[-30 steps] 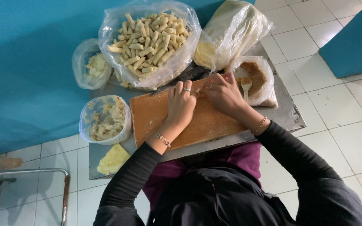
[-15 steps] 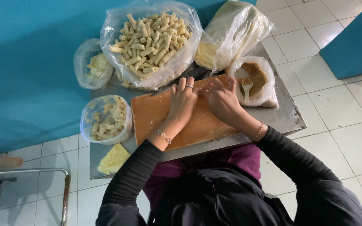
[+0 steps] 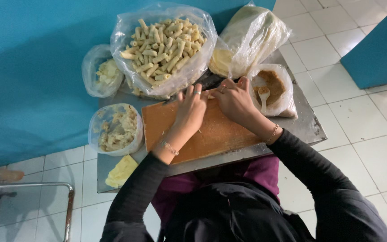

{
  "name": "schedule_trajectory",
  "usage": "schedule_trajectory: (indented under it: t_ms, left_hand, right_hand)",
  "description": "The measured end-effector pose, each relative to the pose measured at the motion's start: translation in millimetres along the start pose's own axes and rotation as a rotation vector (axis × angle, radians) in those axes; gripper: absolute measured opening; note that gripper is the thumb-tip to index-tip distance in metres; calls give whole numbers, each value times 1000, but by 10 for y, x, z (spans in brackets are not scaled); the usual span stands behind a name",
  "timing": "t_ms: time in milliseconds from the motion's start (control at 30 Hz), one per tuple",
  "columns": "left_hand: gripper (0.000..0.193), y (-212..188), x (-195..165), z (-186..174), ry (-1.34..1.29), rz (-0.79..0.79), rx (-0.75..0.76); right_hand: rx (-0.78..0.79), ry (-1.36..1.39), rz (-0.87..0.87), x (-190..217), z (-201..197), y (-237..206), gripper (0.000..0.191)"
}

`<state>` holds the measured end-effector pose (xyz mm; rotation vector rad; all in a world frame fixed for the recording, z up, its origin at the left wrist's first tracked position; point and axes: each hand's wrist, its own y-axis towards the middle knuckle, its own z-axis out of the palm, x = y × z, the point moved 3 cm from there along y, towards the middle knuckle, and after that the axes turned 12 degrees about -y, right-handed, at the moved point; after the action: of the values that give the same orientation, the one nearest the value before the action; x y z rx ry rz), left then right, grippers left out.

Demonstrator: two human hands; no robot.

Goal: The person cuts a thin dough sheet into triangular wrappers on a wooden board, then spoons filling from a plastic container onto the triangles and folds and pinches them closed into filled pastries. They repeat the cutting and filling cycle, working with dough pieces, filling, and a spoon at a small metal table.

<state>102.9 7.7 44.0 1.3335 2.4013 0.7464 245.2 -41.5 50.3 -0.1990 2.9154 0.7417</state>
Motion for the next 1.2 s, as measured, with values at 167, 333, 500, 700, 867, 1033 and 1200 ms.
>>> schedule_trajectory:
  t_ms: [167,333,500,700,867,1033,1200]
  left_hand:
    - [53,-616,51,-741,-350,-92,-141]
    - [41,-1600,290,-1450,-296,-393,-219]
    - [33,-2437,737,-1612,-203,-690,-114]
    - [47,-2811,899,-1265,-293,-731,-12]
    - [44,-2807,907,-1162,-254,-841,-34]
    - [25,-2820,924,-1031,-207,-959,-68]
    - [14,-2714,885,-1049,-170,-858,-139]
  right_hand:
    - [12,-41,-93,-113,106,82,22]
    - [37,-58,-89,-138,113,226,18]
    - [306,249,-47,136,-48,241,32]
    - [284,778,-280,512,-184,599,30]
    - [-245,720,-75,253,-313,1206,68]
    - [-288,721,-79,273,-445,937,80]
    - [-228,616,-31,392,-573,456,69]
